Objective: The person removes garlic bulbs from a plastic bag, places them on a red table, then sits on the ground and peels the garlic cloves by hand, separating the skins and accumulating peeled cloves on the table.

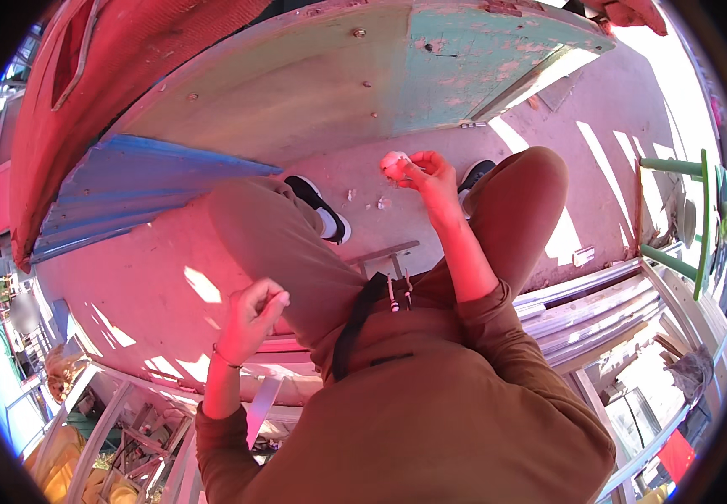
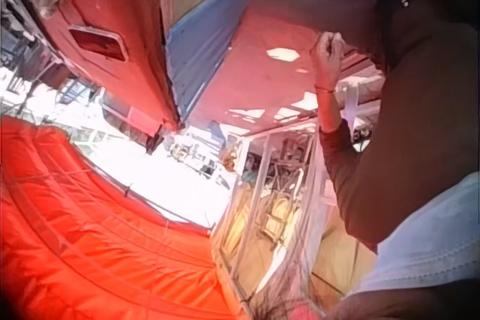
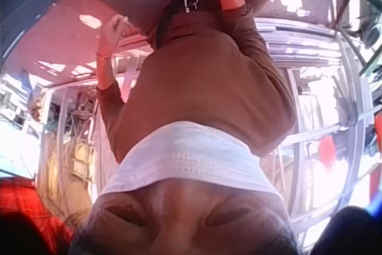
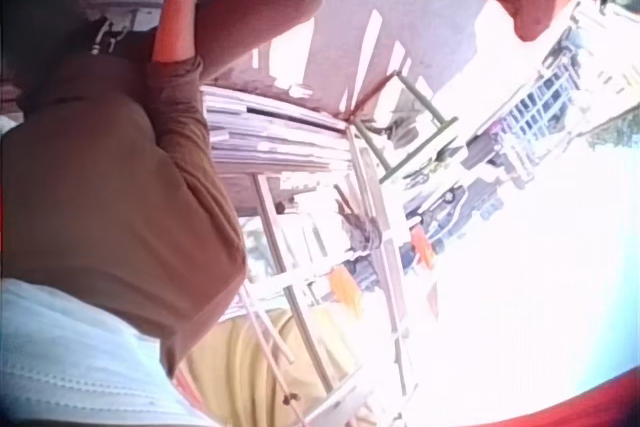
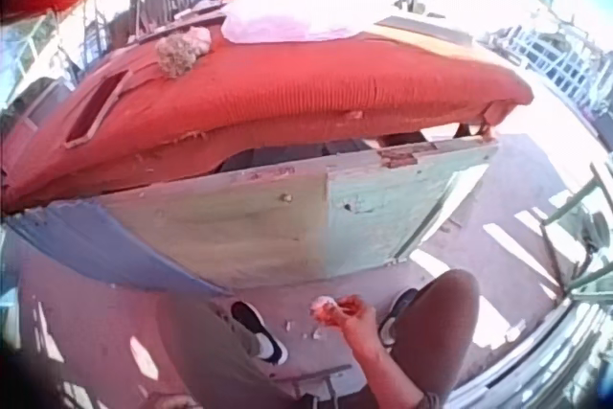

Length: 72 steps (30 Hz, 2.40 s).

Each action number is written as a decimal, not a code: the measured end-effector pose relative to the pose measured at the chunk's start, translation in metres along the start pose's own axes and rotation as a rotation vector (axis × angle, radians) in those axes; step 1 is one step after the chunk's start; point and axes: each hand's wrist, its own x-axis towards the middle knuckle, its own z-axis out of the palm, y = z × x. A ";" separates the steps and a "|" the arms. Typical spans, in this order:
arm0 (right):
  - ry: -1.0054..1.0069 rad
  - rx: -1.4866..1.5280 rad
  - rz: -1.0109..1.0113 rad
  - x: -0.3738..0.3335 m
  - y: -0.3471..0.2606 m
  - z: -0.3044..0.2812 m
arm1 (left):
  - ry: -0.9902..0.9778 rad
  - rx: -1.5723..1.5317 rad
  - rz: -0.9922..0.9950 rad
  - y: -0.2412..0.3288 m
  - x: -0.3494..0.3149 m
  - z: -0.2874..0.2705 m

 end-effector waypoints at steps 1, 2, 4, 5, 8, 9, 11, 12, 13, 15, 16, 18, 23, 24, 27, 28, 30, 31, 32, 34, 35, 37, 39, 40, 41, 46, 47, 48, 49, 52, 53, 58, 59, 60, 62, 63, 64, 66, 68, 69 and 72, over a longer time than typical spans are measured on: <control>-0.024 0.001 0.001 -0.001 -0.003 0.001 | 0.009 -0.048 0.122 0.020 0.023 0.007; -0.048 -0.021 0.000 -0.005 -0.009 0.001 | 0.010 -0.118 0.250 0.030 0.046 0.020; -0.060 -0.015 -0.038 -0.012 -0.013 0.002 | 0.081 0.013 0.517 0.035 0.097 0.041; -0.082 -0.022 -0.067 -0.011 -0.013 0.007 | 0.134 0.068 0.584 0.052 0.115 0.053; -0.136 -0.039 -0.124 -0.015 -0.027 0.017 | 0.199 0.110 0.812 0.077 0.166 0.086; -0.156 -0.052 -0.155 -0.013 -0.029 0.017 | 0.206 0.120 0.819 0.080 0.175 0.090; -0.183 -0.142 -0.172 -0.012 -0.044 0.012 | 0.214 0.137 0.824 0.086 0.188 0.095; -0.211 -0.192 -0.147 -0.010 -0.056 0.007 | 0.145 0.080 0.781 0.089 0.194 0.094; -0.236 -0.240 -0.117 -0.010 -0.068 0.002 | 0.072 0.024 0.734 0.091 0.198 0.091; -0.267 -0.316 -0.080 -0.006 -0.081 0.001 | -0.028 -0.092 0.672 0.096 0.203 0.087; -0.273 -0.347 -0.074 -0.002 -0.086 0.002 | -0.053 -0.156 0.660 0.104 0.201 0.085; -0.298 -0.377 -0.049 0.005 -0.091 0.004 | -0.064 -0.205 0.637 0.110 0.203 0.082; -0.407 -0.467 -0.044 0.030 -0.082 0.005 | 0.008 -0.108 0.599 0.097 0.215 0.084; -0.435 -0.460 -0.008 0.035 -0.080 0.004 | 0.047 -0.071 0.603 0.094 0.218 0.085; -0.489 -0.415 0.082 0.037 -0.069 -0.004 | 0.114 -0.026 0.595 0.076 0.224 0.097; -0.490 -0.386 0.072 0.038 -0.063 -0.006 | 0.094 -0.072 0.581 0.073 0.226 0.099; -0.496 -0.362 0.071 0.042 -0.053 -0.011 | 0.055 -0.165 0.555 0.068 0.228 0.103; -0.500 -0.360 0.080 0.041 -0.050 -0.012 | 0.021 -0.197 0.530 0.067 0.230 0.103; -0.503 -0.358 0.090 0.041 -0.046 -0.014 | -0.014 -0.230 0.505 0.067 0.233 0.103; -0.499 -0.382 0.074 0.042 -0.043 -0.016 | -0.049 -0.255 0.468 0.068 0.238 0.103; -0.495 -0.396 0.066 0.043 -0.042 -0.017 | -0.050 -0.247 0.456 0.068 0.240 0.103; -0.472 -0.423 0.050 0.044 -0.040 -0.018 | -0.017 -0.182 0.470 0.067 0.242 0.106; -0.446 -0.447 0.047 0.045 -0.039 -0.018 | 0.051 -0.069 0.521 0.065 0.244 0.110; -0.433 -0.458 0.052 0.044 -0.040 -0.018 | 0.089 -0.045 0.526 0.061 0.248 0.112; -0.420 -0.468 0.057 0.043 -0.040 -0.018 | 0.128 -0.020 0.531 0.057 0.252 0.114; -0.294 -0.531 -0.035 0.039 -0.045 -0.019 | 0.221 0.133 0.605 0.054 0.261 0.115; -0.262 -0.564 -0.067 0.039 -0.046 -0.019 | 0.298 0.254 0.676 0.054 0.259 0.115; -0.247 -0.556 -0.079 0.038 -0.047 -0.018 | 0.375 0.377 0.747 0.055 0.257 0.115; -0.232 -0.548 -0.092 0.039 -0.047 -0.018 | 0.346 0.321 0.751 0.060 0.254 0.116; -0.191 -0.564 -0.119 0.041 -0.042 -0.018 | 0.273 0.212 0.747 0.073 0.246 0.123; -0.181 -0.577 -0.127 0.041 -0.040 -0.018 | 0.260 0.216 0.734 0.074 0.245 0.126; -0.146 -0.586 -0.148 0.037 -0.042 -0.011 | 0.123 0.039 0.543 0.067 0.252 0.129; -0.137 -0.587 -0.152 0.037 -0.044 -0.008 | 0.121 0.017 0.544 0.065 0.253 0.130; -0.161 -0.569 -0.173 0.038 -0.044 -0.008 | 0.120 -0.004 0.546 0.064 0.255 0.131; -0.206 -0.528 -0.206 0.040 -0.040 -0.009 | 0.097 -0.099 0.537 0.060 0.259 0.130; -0.223 -0.488 -0.195 0.042 -0.037 -0.009 | 0.086 -0.147 0.533 0.058 0.261 0.129; -0.236 -0.448 -0.186 0.044 -0.038 -0.008 | 0.121 -0.092 0.582 0.059 0.261 0.127; -0.246 -0.468 -0.170 0.043 -0.041 -0.006 | 0.191 0.020 0.678 0.059 0.260 0.120; -0.236 -0.591 -0.160 0.029 -0.067 0.001 | 0.318 0.179 0.779 0.067 0.255 0.115; -0.252 -0.575 -0.130 0.030 -0.066 0.000 | 0.380 0.259 0.828 0.070 0.253 0.115; -0.278 -0.562 -0.136 0.033 -0.052 -0.002 | 0.127 -0.134 0.652 0.065 0.257 0.117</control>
